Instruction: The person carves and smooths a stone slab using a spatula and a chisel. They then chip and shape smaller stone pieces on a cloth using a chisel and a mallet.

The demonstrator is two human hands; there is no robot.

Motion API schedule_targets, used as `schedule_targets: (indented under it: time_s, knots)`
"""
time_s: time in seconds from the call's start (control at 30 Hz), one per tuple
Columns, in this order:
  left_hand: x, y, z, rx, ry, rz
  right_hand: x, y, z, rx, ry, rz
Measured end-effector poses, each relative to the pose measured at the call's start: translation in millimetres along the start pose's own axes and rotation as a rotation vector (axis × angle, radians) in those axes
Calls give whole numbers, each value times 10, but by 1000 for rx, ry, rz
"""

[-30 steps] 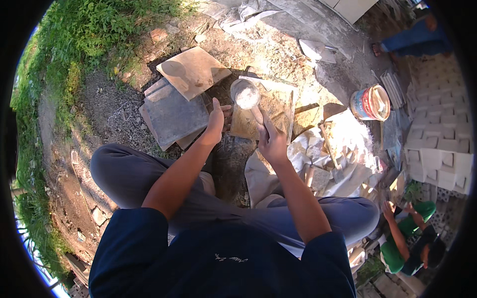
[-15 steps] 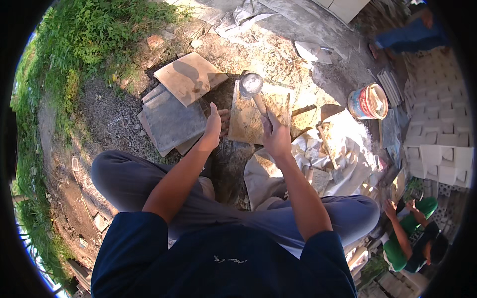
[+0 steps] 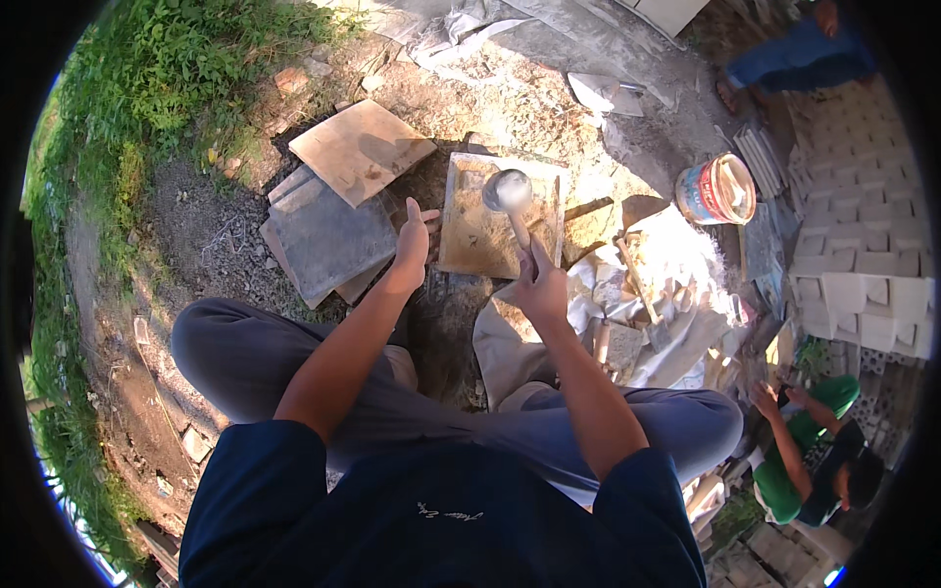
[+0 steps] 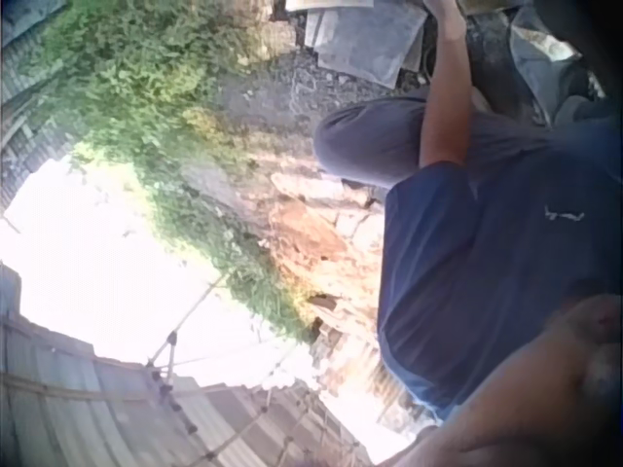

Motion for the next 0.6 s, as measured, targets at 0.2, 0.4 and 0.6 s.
schedule_targets:
  time_s: [0.2, 0.4, 0.6]
  knots:
    - [67, 29, -156, 56, 64, -70, -24, 173, 335, -18, -81, -9]
    - [49, 61, -16, 78, -15, -32, 246, 305, 501, -43, -31, -64]
    - [75, -9, -25, 129, -18, -99, 61, 3, 268, -33, -81, -35]
Point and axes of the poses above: each hand's wrist, its own x-axis towards the middle knuckle, its own z-axis out of the back of the hand, y = z × x, the point moved 5 cm from there along x, towards the middle knuckle, and after that the axes turned 11 degrees about z, right-handed, at the moved point
